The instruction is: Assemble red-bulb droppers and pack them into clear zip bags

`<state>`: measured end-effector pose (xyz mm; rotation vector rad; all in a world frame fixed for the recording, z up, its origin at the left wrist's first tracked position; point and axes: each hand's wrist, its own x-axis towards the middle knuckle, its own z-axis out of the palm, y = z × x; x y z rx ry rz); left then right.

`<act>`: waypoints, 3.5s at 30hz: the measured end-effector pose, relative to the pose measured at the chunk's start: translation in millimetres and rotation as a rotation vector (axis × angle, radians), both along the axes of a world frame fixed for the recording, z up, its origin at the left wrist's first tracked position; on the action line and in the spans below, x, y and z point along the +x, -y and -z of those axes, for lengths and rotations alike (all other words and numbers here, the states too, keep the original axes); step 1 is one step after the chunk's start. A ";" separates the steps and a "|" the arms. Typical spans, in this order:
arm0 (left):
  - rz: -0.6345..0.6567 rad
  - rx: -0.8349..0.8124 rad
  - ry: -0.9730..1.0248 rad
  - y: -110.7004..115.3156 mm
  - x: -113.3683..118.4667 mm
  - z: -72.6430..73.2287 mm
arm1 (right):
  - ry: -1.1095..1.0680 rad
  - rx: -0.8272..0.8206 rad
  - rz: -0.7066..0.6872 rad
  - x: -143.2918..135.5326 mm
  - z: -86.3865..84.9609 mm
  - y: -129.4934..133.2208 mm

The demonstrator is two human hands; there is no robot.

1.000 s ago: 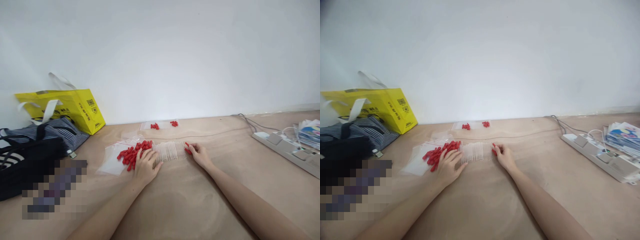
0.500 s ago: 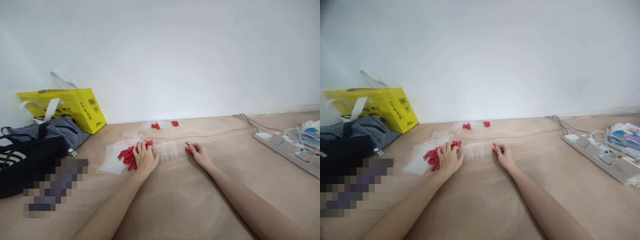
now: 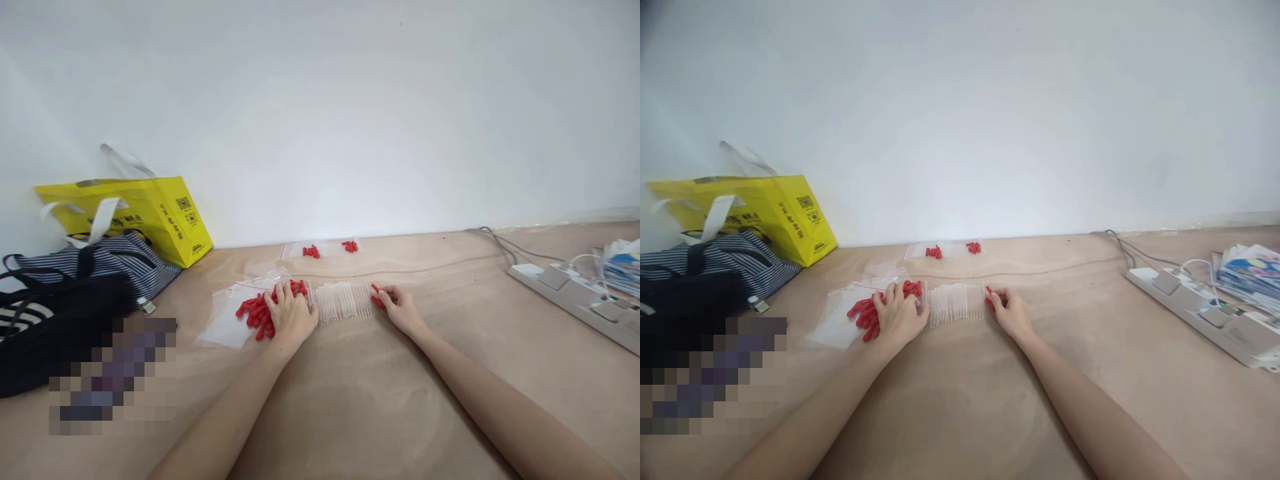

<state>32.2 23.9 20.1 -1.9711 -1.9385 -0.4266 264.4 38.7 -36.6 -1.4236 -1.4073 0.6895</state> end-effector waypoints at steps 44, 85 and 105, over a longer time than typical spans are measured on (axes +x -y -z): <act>0.772 0.057 0.299 39.3 -42.6 20.0 | -0.340 -0.144 -0.467 -58.4 -20.6 55.5; 0.872 0.197 0.152 39.9 -18.8 18.9 | -0.258 0.029 -0.459 -63.6 -19.8 59.9; 0.849 0.312 0.071 48.1 -13.7 16.2 | 0.213 0.265 -0.515 -66.6 -31.1 63.9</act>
